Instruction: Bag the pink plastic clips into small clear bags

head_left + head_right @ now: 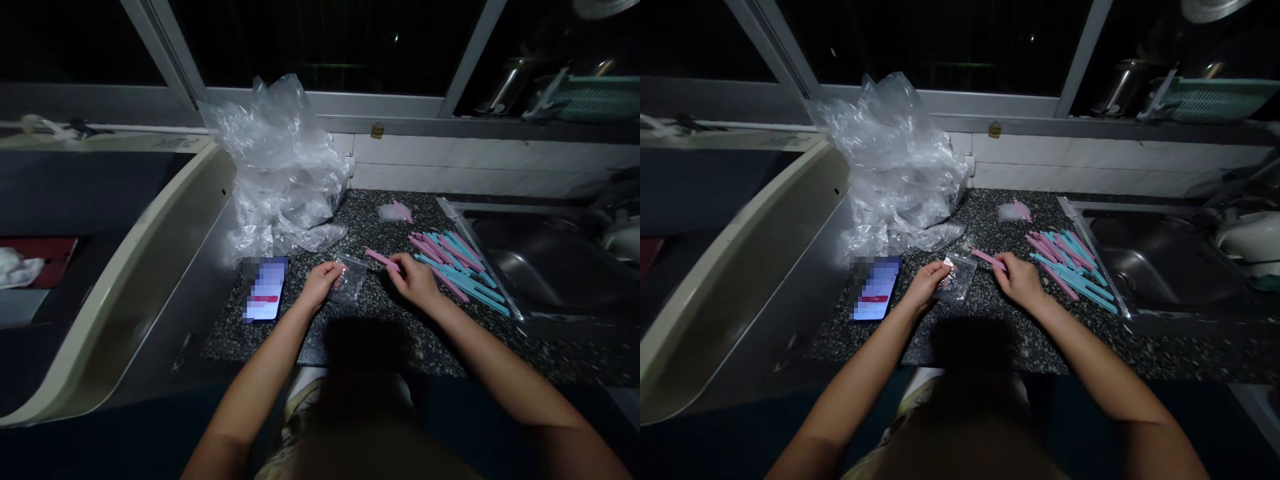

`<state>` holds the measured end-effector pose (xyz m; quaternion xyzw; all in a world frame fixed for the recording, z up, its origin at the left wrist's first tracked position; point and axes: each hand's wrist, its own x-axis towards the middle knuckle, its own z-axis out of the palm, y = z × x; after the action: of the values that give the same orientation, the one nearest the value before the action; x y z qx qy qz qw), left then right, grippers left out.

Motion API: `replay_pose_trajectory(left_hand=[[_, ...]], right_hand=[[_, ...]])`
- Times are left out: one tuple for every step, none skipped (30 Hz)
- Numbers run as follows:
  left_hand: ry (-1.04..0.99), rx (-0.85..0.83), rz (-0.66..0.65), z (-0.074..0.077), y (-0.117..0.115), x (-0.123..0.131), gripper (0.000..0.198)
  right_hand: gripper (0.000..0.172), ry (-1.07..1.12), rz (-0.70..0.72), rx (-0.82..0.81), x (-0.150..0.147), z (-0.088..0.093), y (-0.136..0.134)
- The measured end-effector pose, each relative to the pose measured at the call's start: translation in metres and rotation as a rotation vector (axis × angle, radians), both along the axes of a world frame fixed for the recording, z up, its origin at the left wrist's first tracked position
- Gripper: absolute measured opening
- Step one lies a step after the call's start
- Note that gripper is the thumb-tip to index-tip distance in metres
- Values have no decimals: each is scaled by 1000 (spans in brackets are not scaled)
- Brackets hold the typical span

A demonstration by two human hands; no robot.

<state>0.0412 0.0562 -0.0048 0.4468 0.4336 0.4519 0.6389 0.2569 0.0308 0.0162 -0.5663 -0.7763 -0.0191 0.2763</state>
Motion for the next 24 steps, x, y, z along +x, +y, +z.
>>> replay_pose_trajectory(left_hand=[[-5, -14, -4, 0, -1, 0, 30], [-13, -28, -12, 0, -1, 1, 31], [-23, -39, -21, 0, -2, 1, 32], [-34, -50, -31, 0, -2, 2, 32], [-47, -60, -39, 0, -3, 2, 33], [-59, -70, -48, 0, -3, 3, 33], [-70, -77, -54, 0, -4, 3, 33], [-78, -80, -59, 1, -4, 4, 33], [-83, -81, -61, 1, -4, 4, 33], [-86, -81, -62, 1, -5, 4, 33], [-87, -81, -63, 1, -5, 4, 33], [-86, -80, -65, 1, -5, 5, 33], [-86, -79, -70, 1, -5, 5, 33], [-89, -78, -75, 1, -5, 5, 33], [-95, -74, -81, 1, -5, 5, 33], [-102, -68, -88, 1, -5, 4, 33], [-108, -61, -93, 0, -5, 4, 33], [-113, -55, -94, 0, -5, 4, 33], [-115, -52, -94, 0, -5, 4, 32], [-114, -50, -92, 0, -5, 4, 31], [-110, -49, -89, 0, -5, 4, 29], [-107, -48, -83, 0, -5, 3, 27], [-103, -48, -78, 0, -4, 3, 25], [-98, -47, -75, 0, -4, 3, 23]], right_hand=[[23, 24, 46, 19, -6, -1, 0], [23, 44, 86, 40, -12, -3, 1], [22, 62, 121, 62, -17, -6, 2], [21, 76, 150, 81, -21, -8, 3], [21, 86, 173, 100, -25, -11, 4], [20, 90, 193, 118, -28, -13, 5], [20, 89, 209, 137, -29, -16, 6], [20, 83, 225, 155, -31, -18, 7], [21, 73, 241, 174, -31, -20, 7], [22, 59, 256, 192, -31, -21, 8], [24, 44, 271, 209, -30, -23, 8], [26, 28, 284, 219, -29, -25, 9], [28, 13, 292, 222, -28, -27, 9], [30, -1, 297, 219, -27, -29, 9], [32, -12, 298, 212, -27, -31, 10], [33, -19, 297, 201, -26, -32, 10], [34, -21, 299, 191, -26, -34, 10], [35, -18, 302, 185, -26, -36, 11], [36, -11, 309, 183, -26, -37, 11], [37, -1, 319, 188, -27, -39, 11], [38, 9, 331, 197, -27, -40, 11], [38, 18, 343, 211, -28, -41, 11], [39, 25, 355, 228, -28, -41, 11], [40, 31, 366, 244, -29, -42, 11]])
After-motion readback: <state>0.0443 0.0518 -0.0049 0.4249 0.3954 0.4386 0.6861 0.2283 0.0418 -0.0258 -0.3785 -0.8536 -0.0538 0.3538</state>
